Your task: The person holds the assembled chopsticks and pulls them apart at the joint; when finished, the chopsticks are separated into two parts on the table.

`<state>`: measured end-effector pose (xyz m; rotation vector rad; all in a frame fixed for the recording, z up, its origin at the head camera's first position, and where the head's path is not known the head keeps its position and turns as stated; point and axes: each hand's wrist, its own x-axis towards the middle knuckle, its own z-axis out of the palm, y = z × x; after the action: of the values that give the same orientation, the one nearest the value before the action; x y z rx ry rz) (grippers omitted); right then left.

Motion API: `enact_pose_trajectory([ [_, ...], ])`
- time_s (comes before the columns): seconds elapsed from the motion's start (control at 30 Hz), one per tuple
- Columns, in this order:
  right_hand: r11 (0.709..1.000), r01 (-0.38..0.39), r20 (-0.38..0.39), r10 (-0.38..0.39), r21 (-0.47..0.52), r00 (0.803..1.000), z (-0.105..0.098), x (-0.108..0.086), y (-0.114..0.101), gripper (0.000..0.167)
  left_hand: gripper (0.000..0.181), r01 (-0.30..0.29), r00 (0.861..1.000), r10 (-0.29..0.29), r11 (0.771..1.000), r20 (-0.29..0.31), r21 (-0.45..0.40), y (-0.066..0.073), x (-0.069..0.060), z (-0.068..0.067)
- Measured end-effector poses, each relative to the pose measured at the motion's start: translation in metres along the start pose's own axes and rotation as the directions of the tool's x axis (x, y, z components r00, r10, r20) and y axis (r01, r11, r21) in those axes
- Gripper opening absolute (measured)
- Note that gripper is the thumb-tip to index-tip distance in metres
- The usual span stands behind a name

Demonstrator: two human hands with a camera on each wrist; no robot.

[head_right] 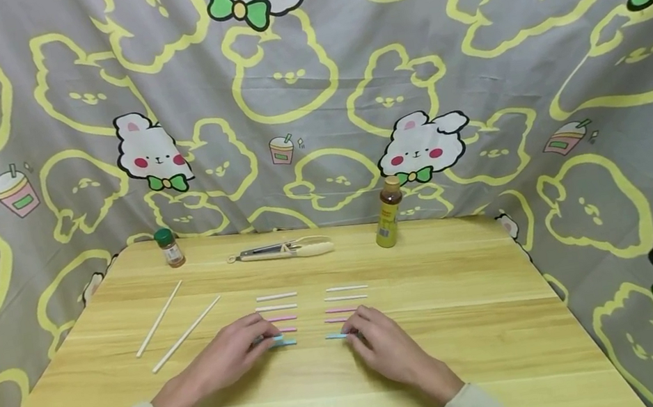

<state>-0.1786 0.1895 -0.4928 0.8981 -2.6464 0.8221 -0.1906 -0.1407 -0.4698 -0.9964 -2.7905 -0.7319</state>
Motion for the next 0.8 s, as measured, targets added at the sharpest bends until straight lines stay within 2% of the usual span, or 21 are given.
enact_pose_trajectory([
  [0.13, 0.998, 0.000, 0.005, 0.001, -0.069, 1.000, 0.006, -0.002, -0.005, 0.009, 0.006, -0.001, 1.000, 0.001, 0.999, 0.010, 0.037, 0.000, -0.001, 0.000],
  [0.27, 0.993, -0.024, 0.030, 0.028, -0.117, 0.999, 0.013, -0.003, -0.009, 0.010, 0.004, -0.002, 0.999, -0.001, 0.998, 0.051, 0.057, 0.003, -0.001, 0.002],
  [0.43, 0.990, -0.056, 0.048, 0.063, -0.126, 0.997, 0.019, -0.002, -0.013, 0.010, 0.003, -0.029, 0.995, 0.020, 0.995, 0.094, 0.093, 0.008, 0.001, 0.008],
  [0.57, 0.991, -0.022, 0.042, 0.028, -0.131, 0.999, 0.022, 0.000, -0.014, 0.010, 0.001, -0.052, 0.993, 0.041, 0.993, 0.106, 0.106, 0.011, 0.002, 0.011],
  [0.8, 0.990, 0.006, 0.042, 0.000, -0.143, 0.999, 0.023, 0.001, -0.013, 0.009, 0.004, -0.081, 0.993, 0.070, 0.990, 0.092, 0.117, 0.012, 0.003, 0.013],
])
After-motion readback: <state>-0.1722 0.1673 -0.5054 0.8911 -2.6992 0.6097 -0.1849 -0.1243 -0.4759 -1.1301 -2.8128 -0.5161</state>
